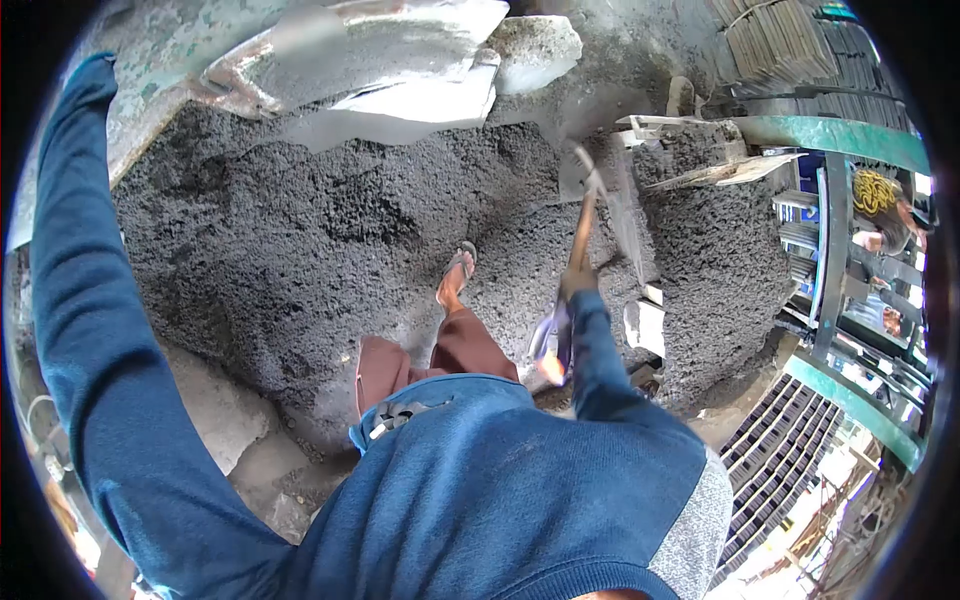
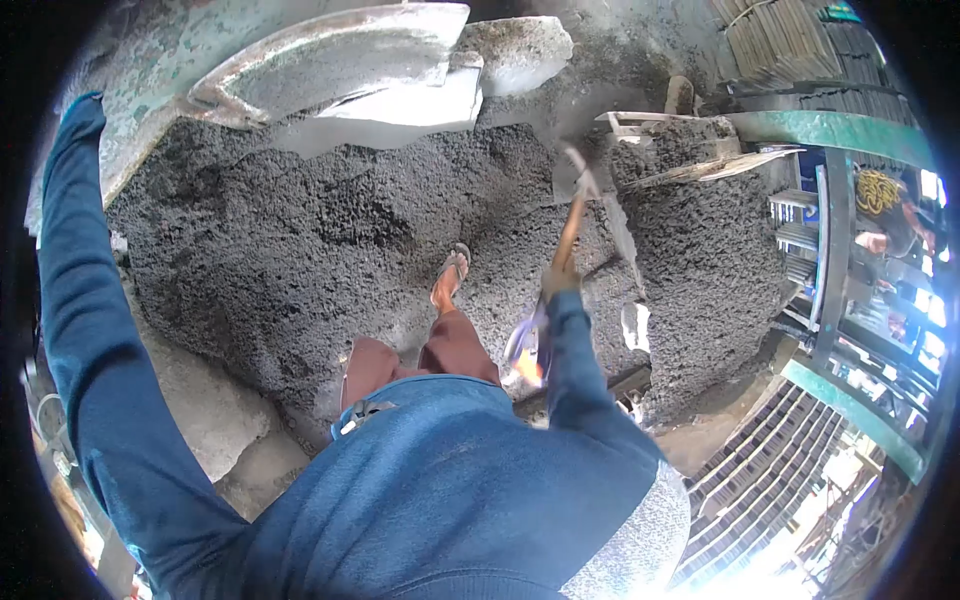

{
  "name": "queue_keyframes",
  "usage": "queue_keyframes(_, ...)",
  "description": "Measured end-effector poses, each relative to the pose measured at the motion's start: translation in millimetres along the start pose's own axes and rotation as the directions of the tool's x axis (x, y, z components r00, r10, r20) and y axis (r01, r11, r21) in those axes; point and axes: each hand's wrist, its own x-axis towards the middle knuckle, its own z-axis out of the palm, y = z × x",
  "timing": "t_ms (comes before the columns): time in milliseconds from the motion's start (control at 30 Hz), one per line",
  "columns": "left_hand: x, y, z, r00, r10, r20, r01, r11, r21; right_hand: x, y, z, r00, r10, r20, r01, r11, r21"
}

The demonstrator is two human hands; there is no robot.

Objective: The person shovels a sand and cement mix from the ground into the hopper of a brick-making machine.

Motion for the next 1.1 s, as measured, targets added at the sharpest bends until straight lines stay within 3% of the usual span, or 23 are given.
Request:
queue_keyframes(33, 2.7, -3.5, 3.2, 1.000, -0.003, 0.000, 0.003, 1.000, 0.006, -8.0, 32.3, 15.6, 0.998, 0.060, 0.006, -0.060, 0.997, -0.044)
queue_keyframes(67, 2.3, -5.2, 3.2, 1.000, -0.004, 0.000, 0.004, 1.000, 0.009, -36.1, 34.3, 0.7, 1.000, -0.026, -0.003, 0.027, 0.993, 0.117)
queue_keyframes(100, 2.3, -2.4, 2.8, 1.000, -0.007, 0.000, 0.007, 1.000, 0.015, -56.8, 25.0, -21.0, 0.992, 0.112, 0.061, -0.120, 0.982, 0.145)
queue_keyframes(133, 4.0, -3.5, 2.9, 1.000, -0.008, 0.000, 0.008, 1.000, 0.020, -37.0, 75.1, -8.5, 0.995, -0.020, 0.102, -0.001, 0.979, 0.202)
queue_keyframes(233, 9.0, -3.7, 2.4, 1.000, -0.003, 0.000, 0.003, 0.999, 0.035, -59.2, 34.3, -64.2, 0.981, -0.002, 0.196, -0.036, 0.981, 0.189)
queue_keyframes(367, 12.7, 0.6, 6.7, 1.000, 0.012, 0.001, -0.012, 0.999, 0.046, -14.3, 9.0, -60.4, 0.976, 0.104, 0.193, -0.189, 0.847, 0.498)
queue_keyframes(400, 16.6, -0.2, 8.9, 1.000, 0.012, -0.004, -0.012, 0.998, 0.054, 12.9, 3.6, -56.4, 1.000, -0.013, -0.022, 0.019, 0.956, 0.293)
queue_keyframes(467, 20.0, -3.0, 11.2, 1.000, 0.027, -0.003, -0.027, 0.998, 0.061, 96.7, -4.6, -42.4, 0.889, -0.307, -0.339, 0.279, 0.951, -0.130)
queue_keyframes(567, 20.6, -0.5, 16.1, 1.000, 0.031, 0.004, -0.032, 0.997, 0.070, 249.7, 7.2, 8.6, 0.733, -0.438, -0.521, 0.389, 0.898, -0.208)
queue_keyframes(667, 23.0, 3.8, 9.0, 0.999, 0.038, -0.010, -0.037, 0.996, 0.085, 264.9, -14.6, 23.6, 0.880, -0.334, -0.339, 0.351, 0.936, -0.012)
queue_keyframes(767, 22.3, 9.3, 11.7, 1.000, 0.024, 0.002, -0.024, 0.997, 0.075, 267.8, 34.5, 64.8, 0.933, -0.353, -0.065, 0.291, 0.850, -0.440)
queue_keyframes(833, 24.0, 10.0, 9.6, 1.000, 0.010, 0.004, -0.010, 0.998, 0.063, 144.9, 10.4, 40.5, 0.959, -0.144, -0.246, 0.166, 0.984, 0.070)
queue_keyframes(900, 25.8, 9.9, 7.7, 1.000, 0.005, 0.002, -0.005, 0.999, 0.052, 60.8, 15.2, 35.0, 0.985, -0.069, -0.156, 0.110, 0.957, 0.270)
queue_keyframes(1033, 29.2, 8.0, 8.1, 1.000, 0.015, -0.005, -0.015, 1.000, 0.009, -60.5, 55.8, 41.0, 0.993, -0.066, -0.094, 0.066, 0.998, 0.002)
queue_keyframes(1100, 31.3, 4.5, 13.2, 0.999, 0.035, 0.001, -0.035, 0.999, -0.011, -101.8, 91.4, 61.9, 0.985, -0.106, -0.134, 0.114, 0.992, 0.049)
